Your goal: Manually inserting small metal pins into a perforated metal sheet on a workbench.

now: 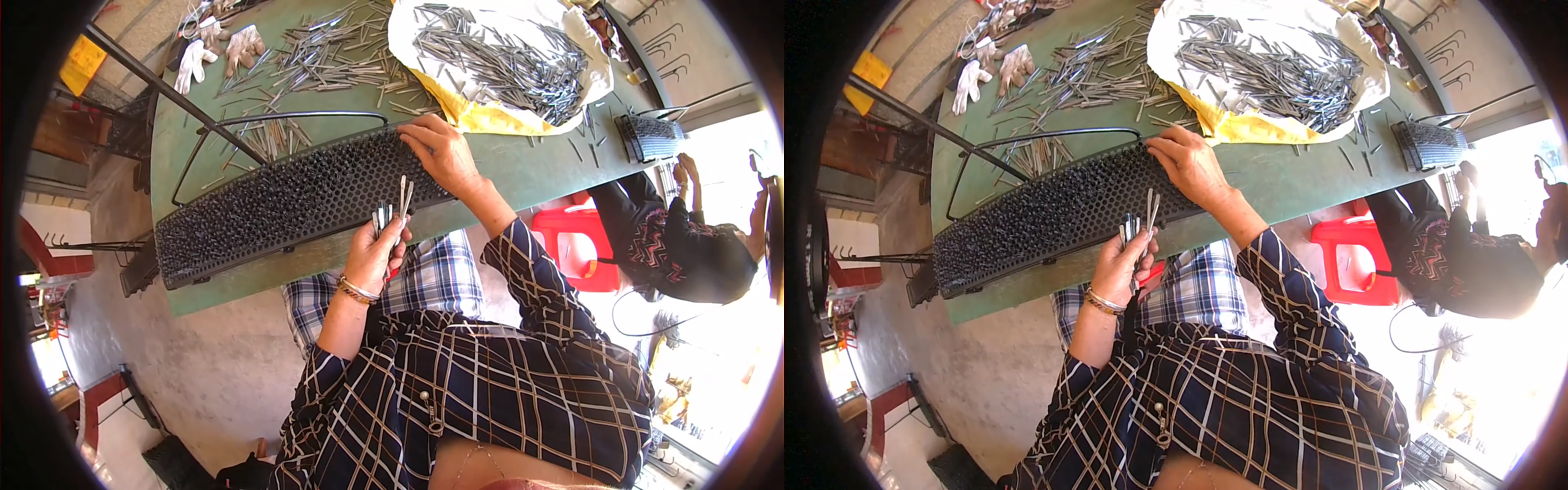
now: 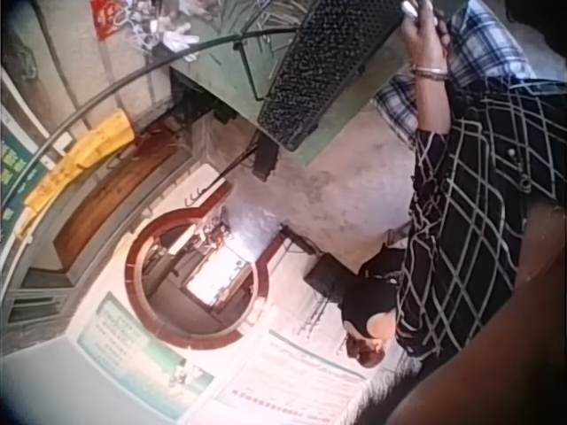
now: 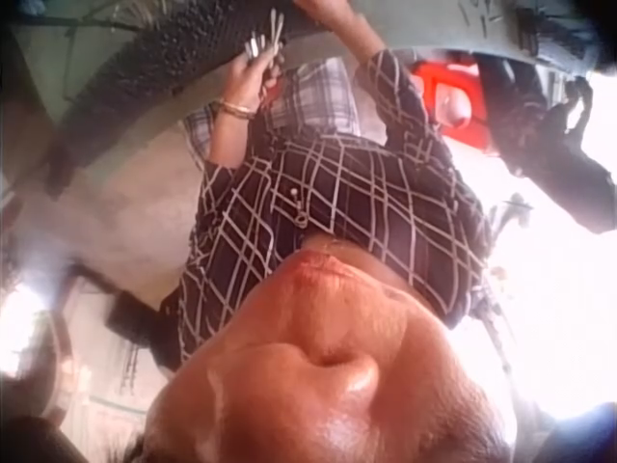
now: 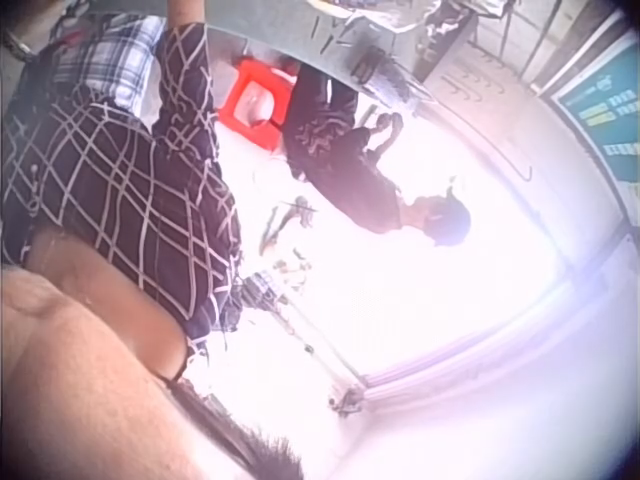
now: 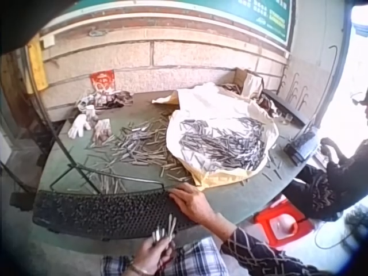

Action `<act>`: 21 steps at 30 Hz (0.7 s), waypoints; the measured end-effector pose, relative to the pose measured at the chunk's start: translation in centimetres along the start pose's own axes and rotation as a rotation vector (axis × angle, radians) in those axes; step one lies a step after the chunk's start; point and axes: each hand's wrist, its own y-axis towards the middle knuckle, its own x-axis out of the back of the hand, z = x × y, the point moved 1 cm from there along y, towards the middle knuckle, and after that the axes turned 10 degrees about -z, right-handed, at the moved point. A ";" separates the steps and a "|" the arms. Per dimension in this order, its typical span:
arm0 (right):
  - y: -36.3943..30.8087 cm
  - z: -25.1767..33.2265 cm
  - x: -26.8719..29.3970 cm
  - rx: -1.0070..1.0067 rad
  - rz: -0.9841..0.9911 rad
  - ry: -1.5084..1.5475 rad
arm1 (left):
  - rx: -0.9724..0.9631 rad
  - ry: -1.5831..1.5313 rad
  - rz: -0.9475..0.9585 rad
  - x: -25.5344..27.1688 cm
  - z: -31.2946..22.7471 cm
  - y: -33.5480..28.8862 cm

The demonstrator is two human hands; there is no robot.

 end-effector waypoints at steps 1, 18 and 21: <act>0.0 0.1 0.0 0.000 0.000 -0.001 | -0.002 -0.001 0.004 0.0 0.0 0.0; -0.3 0.9 0.0 -0.060 0.038 -0.094 | -0.004 -0.034 -0.005 0.2 0.0 0.0; -0.2 0.7 -0.2 -0.014 0.073 -0.027 | -0.002 -0.039 -0.017 0.2 0.1 0.0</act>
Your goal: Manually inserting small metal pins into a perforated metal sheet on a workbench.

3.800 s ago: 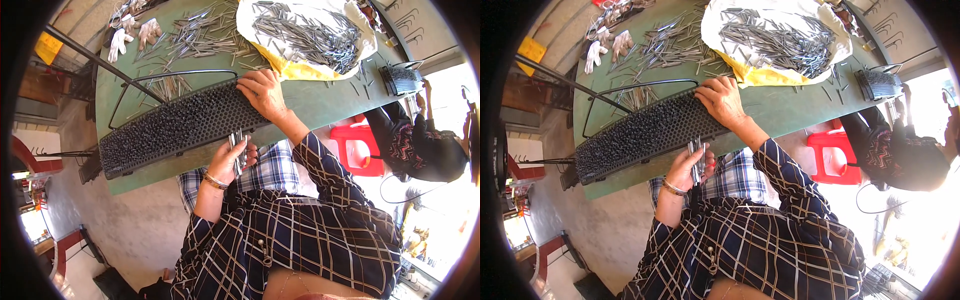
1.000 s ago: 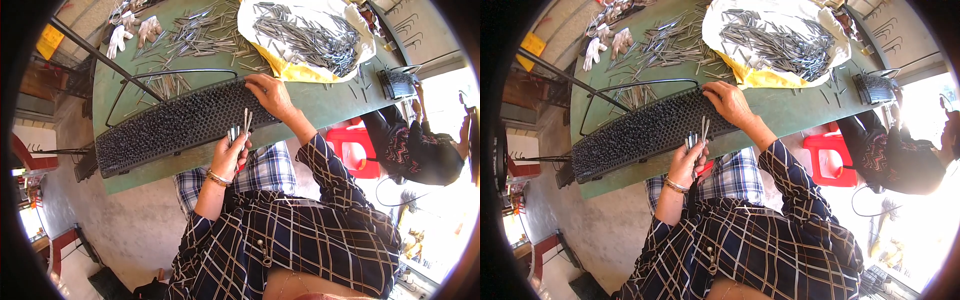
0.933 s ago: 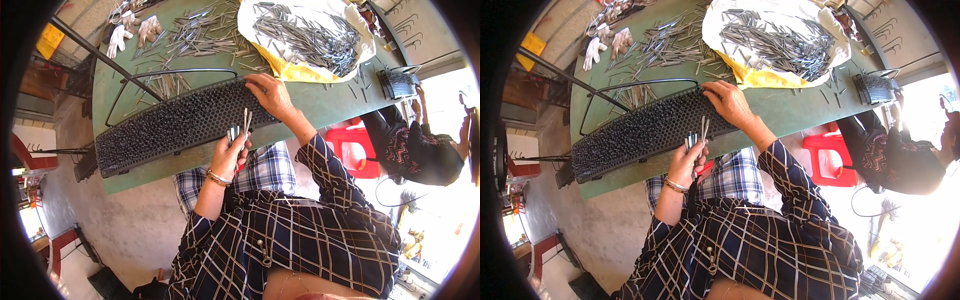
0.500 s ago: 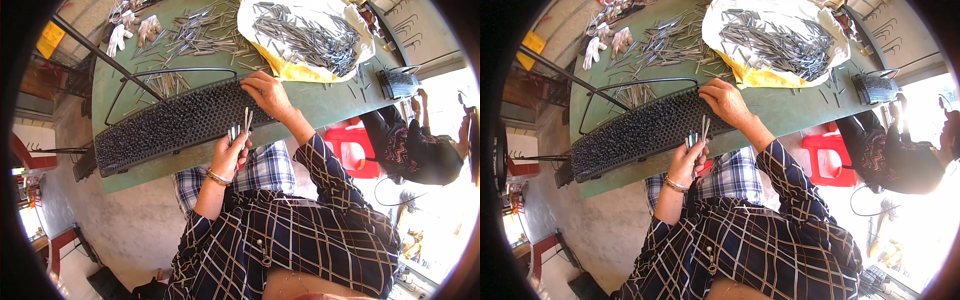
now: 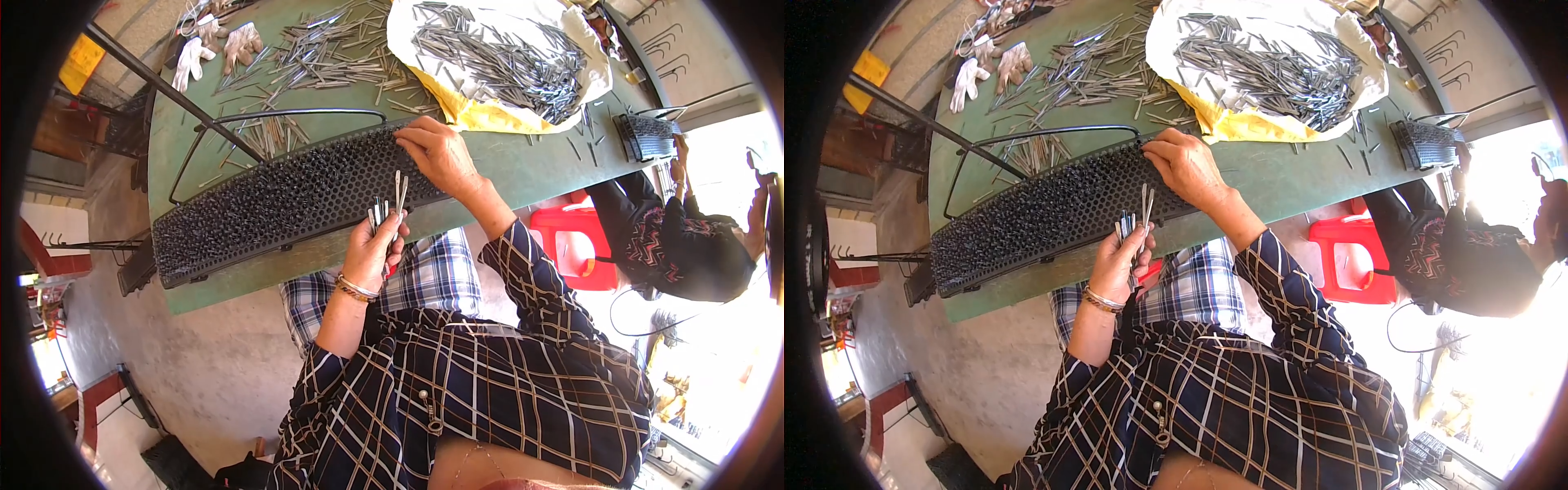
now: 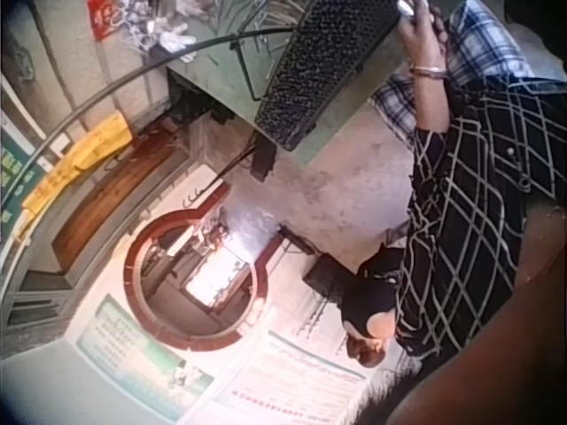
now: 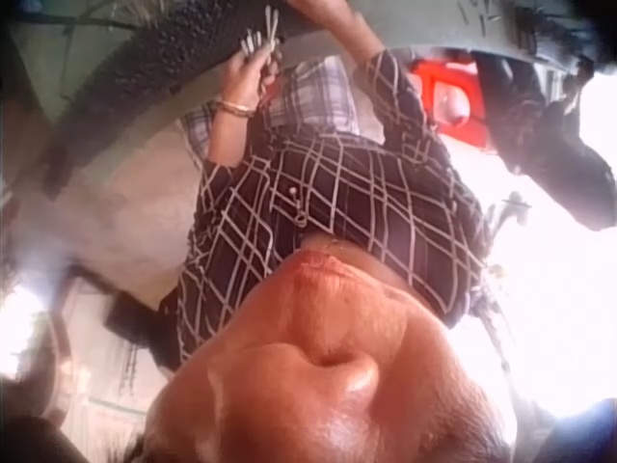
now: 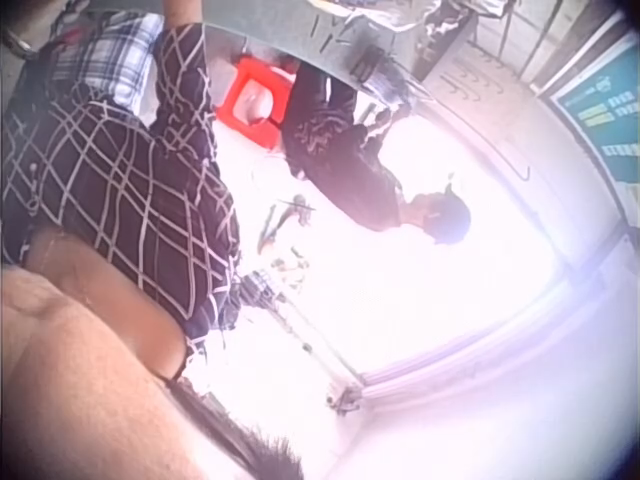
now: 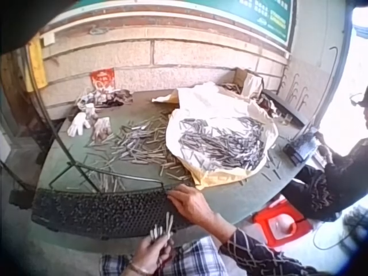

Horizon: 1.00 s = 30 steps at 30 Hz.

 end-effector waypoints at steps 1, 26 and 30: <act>0.0 -0.2 0.1 -0.001 -0.001 -0.003 | 0.002 -0.005 0.004 -0.1 -0.2 0.0; 1.0 -1.3 3.8 -0.441 0.057 0.217 | -0.025 -0.019 0.094 -0.9 0.4 0.3; 1.2 -2.2 3.0 -0.388 0.081 0.187 | 0.005 -0.044 0.120 -0.8 0.7 0.3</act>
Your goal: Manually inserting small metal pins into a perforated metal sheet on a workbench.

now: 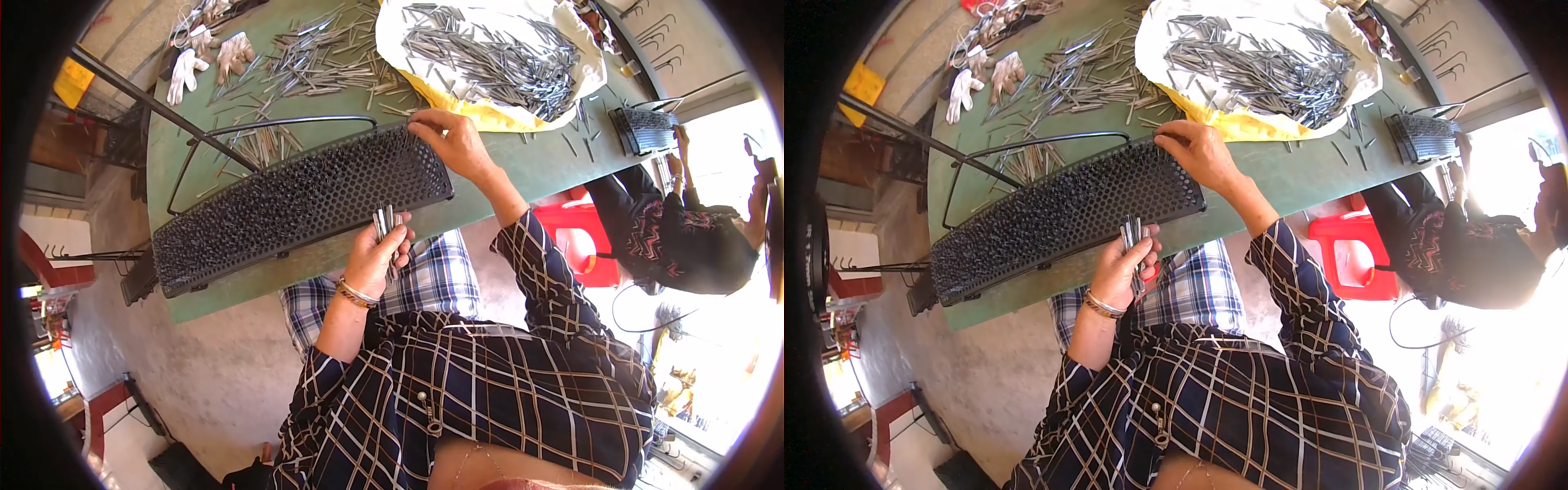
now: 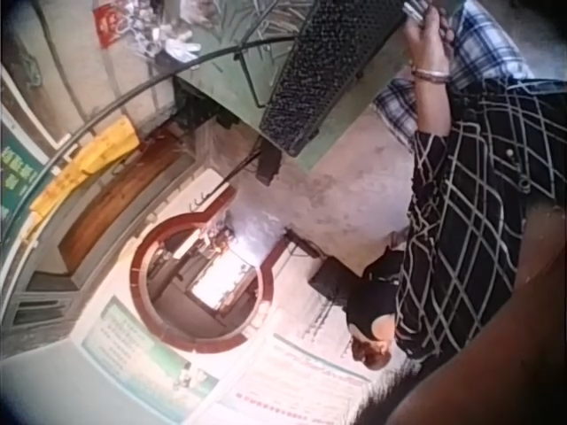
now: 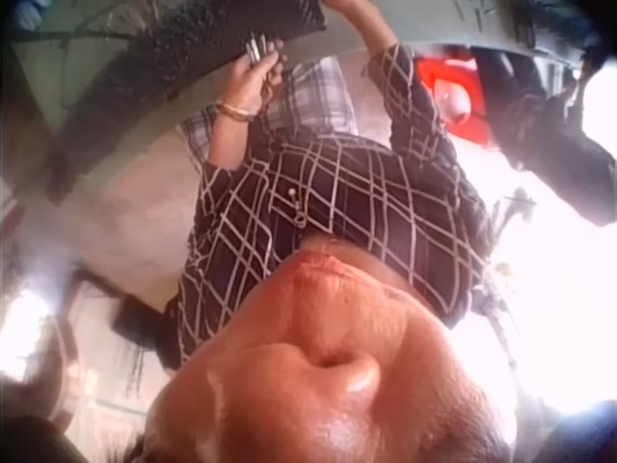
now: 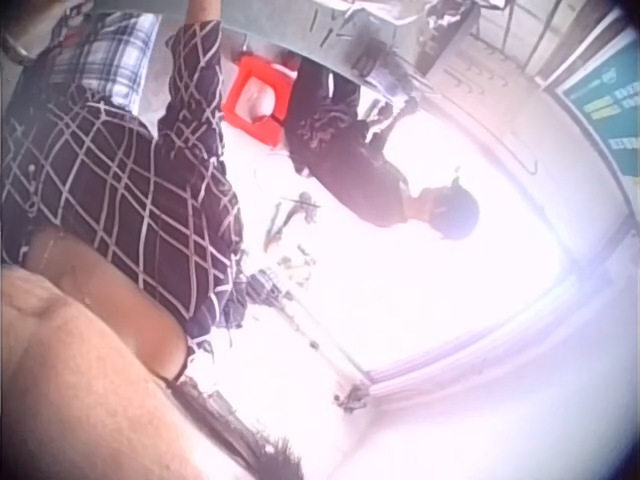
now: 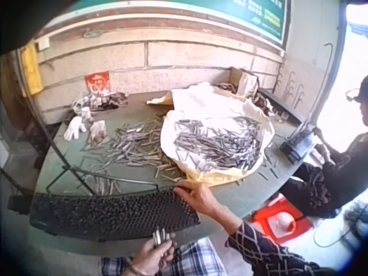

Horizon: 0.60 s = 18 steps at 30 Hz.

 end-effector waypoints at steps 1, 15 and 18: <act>0.0 -0.2 -0.1 0.000 -0.001 0.001 | 0.010 -0.015 0.006 0.0 0.0 0.0; -1.0 -2.0 -1.4 0.322 -0.195 -0.059 | 0.039 -0.030 0.042 0.1 -0.2 0.2; -1.5 -1.7 -1.5 0.245 -0.195 -0.145 | 0.037 -0.057 0.015 0.2 -0.2 0.1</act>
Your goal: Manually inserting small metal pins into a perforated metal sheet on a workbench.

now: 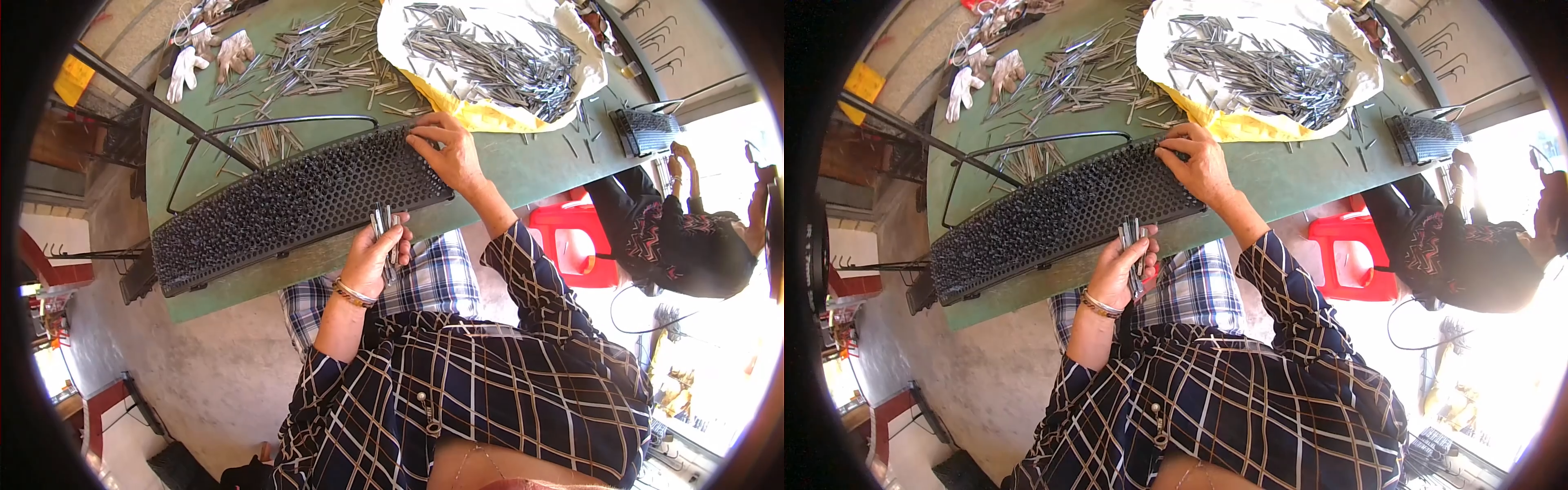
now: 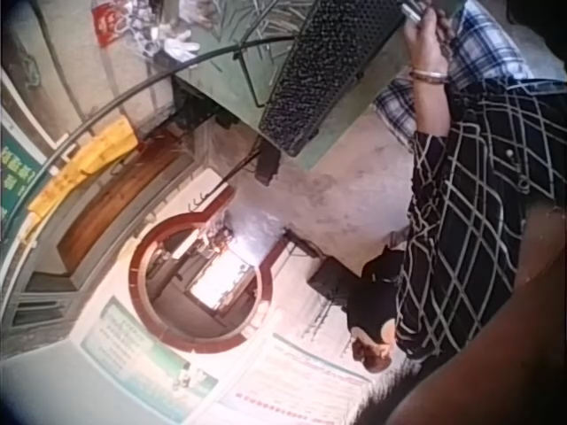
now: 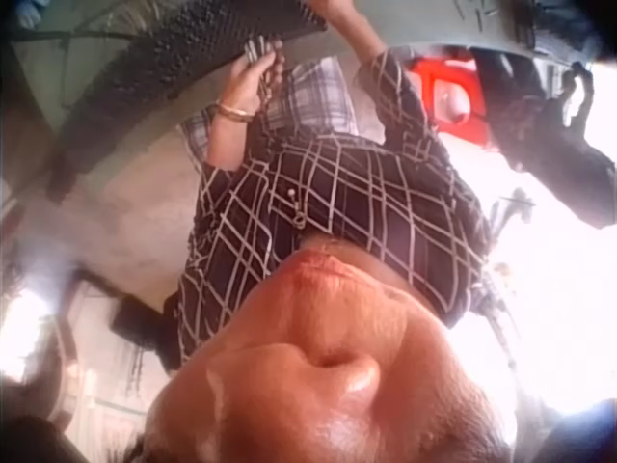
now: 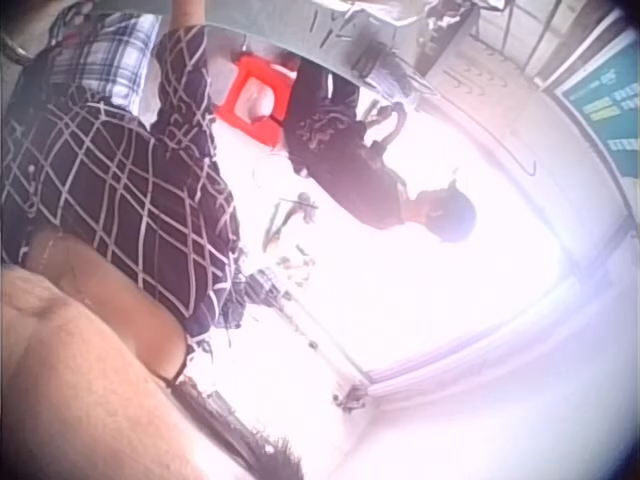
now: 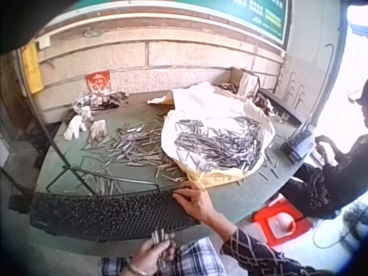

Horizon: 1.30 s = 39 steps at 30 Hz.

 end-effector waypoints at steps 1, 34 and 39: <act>-0.1 0.0 0.0 0.001 0.001 0.000 | 0.001 -0.001 -0.001 0.0 0.0 0.0; -3.4 6.2 1.1 -0.411 0.505 0.447 | -0.066 -0.042 0.088 -0.4 -0.8 -0.2; -3.6 6.3 2.0 -0.588 0.559 0.365 | -0.047 -0.034 0.070 -0.7 -0.1 -0.3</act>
